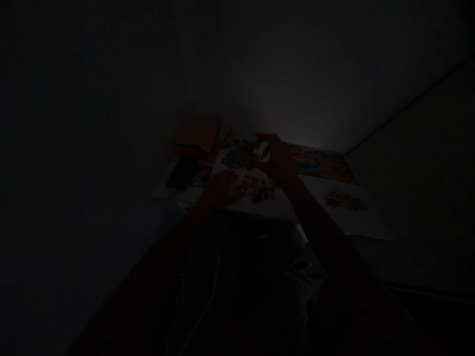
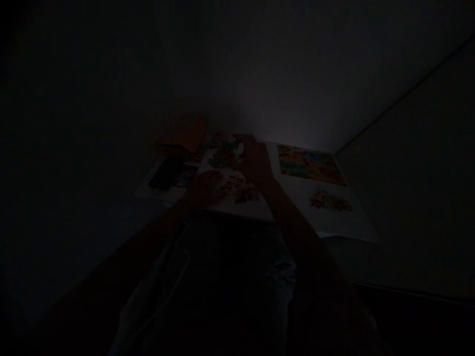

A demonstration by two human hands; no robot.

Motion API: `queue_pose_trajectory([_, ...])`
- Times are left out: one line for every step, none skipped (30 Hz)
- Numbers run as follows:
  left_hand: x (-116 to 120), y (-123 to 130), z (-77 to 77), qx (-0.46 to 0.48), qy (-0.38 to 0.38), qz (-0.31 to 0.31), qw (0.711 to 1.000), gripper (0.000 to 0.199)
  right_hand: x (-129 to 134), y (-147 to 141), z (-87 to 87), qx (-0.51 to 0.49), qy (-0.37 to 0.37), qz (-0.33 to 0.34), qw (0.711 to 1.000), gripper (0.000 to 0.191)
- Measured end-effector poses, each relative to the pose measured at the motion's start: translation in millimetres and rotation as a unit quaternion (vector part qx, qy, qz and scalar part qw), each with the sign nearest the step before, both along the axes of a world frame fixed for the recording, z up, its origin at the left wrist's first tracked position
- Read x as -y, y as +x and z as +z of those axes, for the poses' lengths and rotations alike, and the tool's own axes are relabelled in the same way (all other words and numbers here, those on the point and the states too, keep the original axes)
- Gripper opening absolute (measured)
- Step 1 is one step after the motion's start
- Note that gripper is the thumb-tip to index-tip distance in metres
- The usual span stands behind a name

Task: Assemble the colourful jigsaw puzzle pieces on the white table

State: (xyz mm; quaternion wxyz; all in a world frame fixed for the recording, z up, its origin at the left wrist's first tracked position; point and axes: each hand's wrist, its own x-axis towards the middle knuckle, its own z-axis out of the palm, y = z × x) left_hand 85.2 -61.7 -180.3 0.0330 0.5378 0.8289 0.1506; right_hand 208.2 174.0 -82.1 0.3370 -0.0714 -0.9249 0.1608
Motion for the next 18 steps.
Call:
queue_pose_trajectory([0, 0, -0.3, -0.001, -0.001, 0.001, 1.0, 0.071, 2, 13, 12.9, -0.017, 0.013, 0.007, 1.0, 0.069])
queue_pose_trajectory([-1, -1, -0.5, -0.001, -0.001, 0.0, 1.0, 0.071, 4, 26, 25.3, -0.031, 0.024, 0.013, 0.999, 0.07])
queue_pose_trajectory([-1, -1, -0.7, -0.002, -0.001, 0.0, 1.0, 0.071, 6, 39, 36.7, -0.044, 0.034, 0.019, 0.998, 0.071])
queue_pose_trajectory([-1, -1, -0.7, -0.003, 0.002, 0.0, 1.0, 0.07, 8, 51, 47.0, -0.055, 0.043, 0.024, 0.997, 0.071])
queue_pose_trajectory([-1, -2, -0.6, -0.004, 0.004, -0.001, 1.0, 0.07, 10, 63, 55.9, -0.062, 0.05, 0.027, 0.996, 0.071])
queue_pose_trajectory([-1, -2, -0.3, -0.004, 0.007, -0.002, 1.0, 0.069, 11, 74, 63.5, -0.064, 0.055, 0.026, 0.996, 0.071])
queue_pose_trajectory([-1, -2, 0.2, -0.005, 0.008, -0.004, 1.0, 0.068, 12, 86, 69.8, -0.059, 0.059, 0.019, 0.996, 0.071])
queue_pose_trajectory([-1, -2, 0.6, -0.006, 0.01, -0.005, 1.0, 0.067, 11, 97, 75.0, -0.045, 0.061, 0.005, 0.997, 0.07])
queue_pose_trajectory([-1, -3, 1.1, -0.007, 0.01, -0.006, 1.0, 0.067, 8, 109, 79.0, -0.025, 0.061, -0.015, 0.998, 0.068])
queue_pose_trajectory([-2, -3, 1.4, -0.007, 0.011, -0.007, 1.0, 0.066, 3, 121, 81.9, -0.002, 0.06, -0.04, 0.997, 0.065])
queue_pose_trajectory([-2, -4, 1.4, -0.008, 0.013, -0.006, 1.0, 0.065, -4, 134, 83.5, 0.018, 0.057, -0.066, 0.996, 0.062])
queue_pose_trajectory([-3, -5, 1.1, -0.009, 0.013, -0.009, 1.0, 0.065, -13, 147, 83.4, 0.033, 0.051, -0.09, 0.994, 0.059])
queue_pose_trajectory([-4, -6, 0.4, -0.009, 0.017, -0.011, 1.0, 0.064, -25, 162, 81.3, 0.04, 0.043, -0.113, 0.992, 0.056])
queue_pose_trajectory([-5, -6, -0.5, -0.01, 0.025, -0.01, 1.0, 0.064, -38, 178, 76.9, 0.041, 0.032, -0.137, 0.989, 0.054])
queue_pose_trajectory([-6, -7, -1.7, -0.01, 0.03, -0.009, 0.999, 0.064, -52, 194, 69.9, 0.037, 0.016, -0.161, 0.986, 0.052])
queue_pose_trajectory([-6, -8, -2.9, -0.01, 0.034, -0.004, 0.999, 0.064, -67, 211, 60.5, 0.035, -0.003, -0.191, 0.981, 0.051])
queue_pose_trajectory([-7, -9, -3.9, -0.011, 0.032, 0.0, 0.999, 0.064, -80, 227, 48.8, 0.036, -0.027, -0.229, 0.972, 0.054])
queue_pose_trajectory([-8, -9, -4.7, -0.012, 0.028, 0.003, 1.0, 0.065, -93, 242, 35.3, 0.034, -0.051, -0.266, 0.962, 0.059])
